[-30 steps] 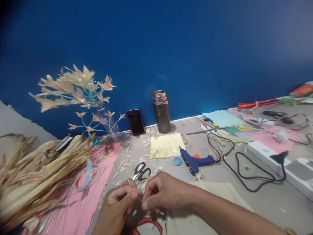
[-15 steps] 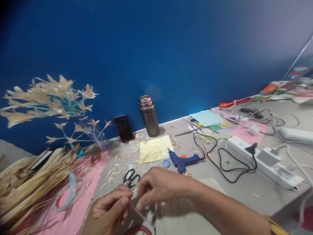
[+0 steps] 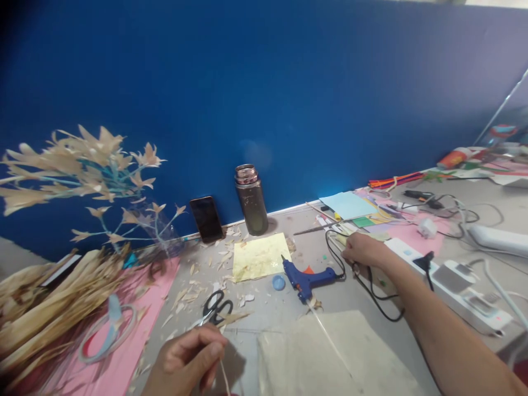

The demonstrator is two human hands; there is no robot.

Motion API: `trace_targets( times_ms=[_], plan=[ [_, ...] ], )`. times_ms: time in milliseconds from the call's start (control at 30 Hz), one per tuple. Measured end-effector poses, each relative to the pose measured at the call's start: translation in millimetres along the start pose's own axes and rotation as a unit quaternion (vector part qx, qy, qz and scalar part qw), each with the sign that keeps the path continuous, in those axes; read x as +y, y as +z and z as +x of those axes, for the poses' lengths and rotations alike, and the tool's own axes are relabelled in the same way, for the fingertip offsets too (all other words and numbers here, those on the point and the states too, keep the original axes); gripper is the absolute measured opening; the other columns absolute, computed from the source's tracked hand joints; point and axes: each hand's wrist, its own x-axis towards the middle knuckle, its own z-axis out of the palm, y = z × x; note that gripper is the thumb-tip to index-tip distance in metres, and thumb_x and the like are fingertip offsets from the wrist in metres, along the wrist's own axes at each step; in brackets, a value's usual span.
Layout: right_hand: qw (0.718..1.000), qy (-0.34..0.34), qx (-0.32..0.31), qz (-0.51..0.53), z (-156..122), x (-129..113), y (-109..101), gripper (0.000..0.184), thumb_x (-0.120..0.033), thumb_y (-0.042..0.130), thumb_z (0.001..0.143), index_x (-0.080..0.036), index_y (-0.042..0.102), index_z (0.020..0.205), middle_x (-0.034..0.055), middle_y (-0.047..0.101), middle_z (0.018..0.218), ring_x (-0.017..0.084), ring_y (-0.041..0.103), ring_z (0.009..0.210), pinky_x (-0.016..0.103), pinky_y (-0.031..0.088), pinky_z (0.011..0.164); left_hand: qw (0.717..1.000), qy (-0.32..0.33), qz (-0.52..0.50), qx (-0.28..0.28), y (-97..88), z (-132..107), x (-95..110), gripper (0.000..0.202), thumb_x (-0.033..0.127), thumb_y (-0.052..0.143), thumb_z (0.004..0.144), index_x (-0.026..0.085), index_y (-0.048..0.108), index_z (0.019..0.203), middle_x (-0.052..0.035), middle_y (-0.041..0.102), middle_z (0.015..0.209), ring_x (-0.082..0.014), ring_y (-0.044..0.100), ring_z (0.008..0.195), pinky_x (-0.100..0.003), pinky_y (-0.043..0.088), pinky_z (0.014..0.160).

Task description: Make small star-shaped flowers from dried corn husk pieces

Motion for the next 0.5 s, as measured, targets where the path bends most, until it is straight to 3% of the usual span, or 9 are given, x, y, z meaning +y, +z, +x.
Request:
trace_targets(
  times_ms=[267,433,500],
  plan=[
    [0.999,-0.035,0.016,0.029,-9,12,-20,0.025,-0.034,0.064,0.073,-0.020,0.057,0.052,0.0000,0.059,0.053,0.017,0.055,0.056,0.027,0.036,0.053,1.000,-0.013,-0.014,-0.017,0.5,1,-3,0.042,0.054,0.086,0.059,0.015,0.069,0.059,0.0023,0.049,0.049,-0.0054,0.040,0.039,-0.019,0.026,0.044],
    [0.993,0.022,0.120,-0.007,-3,25,-35,0.034,-0.030,0.048,0.091,-0.012,0.071,0.072,0.0122,0.070,0.071,0.022,0.064,0.067,0.031,0.038,0.059,0.998,-0.045,-0.026,-0.031,-0.3,1,-11,0.048,0.059,0.086,0.057,0.014,0.069,0.063,0.0032,0.047,0.046,-0.0058,0.038,0.038,-0.019,0.023,0.043],
    [0.990,0.022,0.140,-0.016,3,27,-34,0.035,-0.029,0.050,0.094,-0.011,0.072,0.074,0.0125,0.071,0.073,0.021,0.065,0.069,0.031,0.041,0.062,0.997,-0.057,-0.026,-0.035,-0.5,1,-14,0.050,0.060,0.085,0.056,0.014,0.070,0.065,0.0029,0.048,0.047,-0.0062,0.039,0.038,-0.019,0.023,0.043]
  ],
)
